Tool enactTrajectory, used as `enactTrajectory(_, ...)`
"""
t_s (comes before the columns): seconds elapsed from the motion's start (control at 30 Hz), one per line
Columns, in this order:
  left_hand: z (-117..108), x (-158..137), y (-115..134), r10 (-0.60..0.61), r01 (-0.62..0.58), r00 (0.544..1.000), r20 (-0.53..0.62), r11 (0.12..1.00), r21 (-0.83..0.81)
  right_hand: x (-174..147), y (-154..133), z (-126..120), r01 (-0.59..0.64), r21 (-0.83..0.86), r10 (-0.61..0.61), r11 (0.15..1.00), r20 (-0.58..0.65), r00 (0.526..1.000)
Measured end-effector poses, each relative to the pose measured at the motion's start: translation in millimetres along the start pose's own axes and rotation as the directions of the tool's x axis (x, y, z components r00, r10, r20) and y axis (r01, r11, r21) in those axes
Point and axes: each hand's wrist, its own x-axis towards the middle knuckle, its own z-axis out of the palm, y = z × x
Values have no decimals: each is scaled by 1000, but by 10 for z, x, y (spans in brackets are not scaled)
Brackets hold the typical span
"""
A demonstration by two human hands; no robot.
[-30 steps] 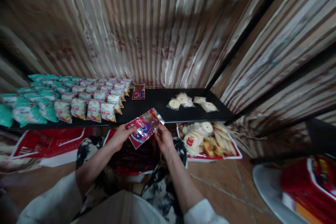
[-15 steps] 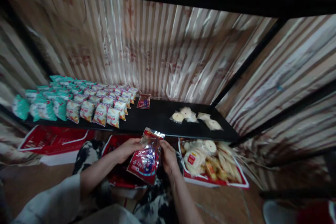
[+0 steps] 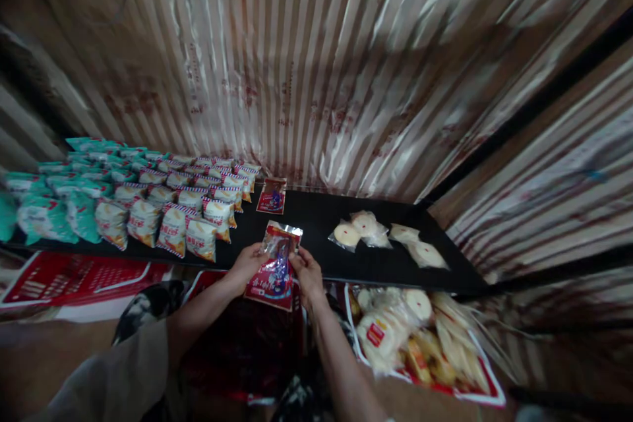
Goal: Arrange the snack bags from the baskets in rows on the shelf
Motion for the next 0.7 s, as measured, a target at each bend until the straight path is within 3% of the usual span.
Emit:
enactTrajectory(0.17,-19,431,10,4,-1,998,-69,1000,32,477,-12,137,53,-21,-55,998,-88,995)
enactTrajectory(0.33,-61,798,-43,115,-63,974,-193,965,255,853,-44,254,66,-33,-69,997,-106,992)
enactTrajectory(0.5,-38,1027,-15,287,-175,939,-191,875,452,1167,-72,366,72,-69,-80,995,-117,990)
enactTrajectory(0.7,20,1186,129,462,-224,860,-216,722,655,1513,-95,500,140,-184,-156,973,-76,985)
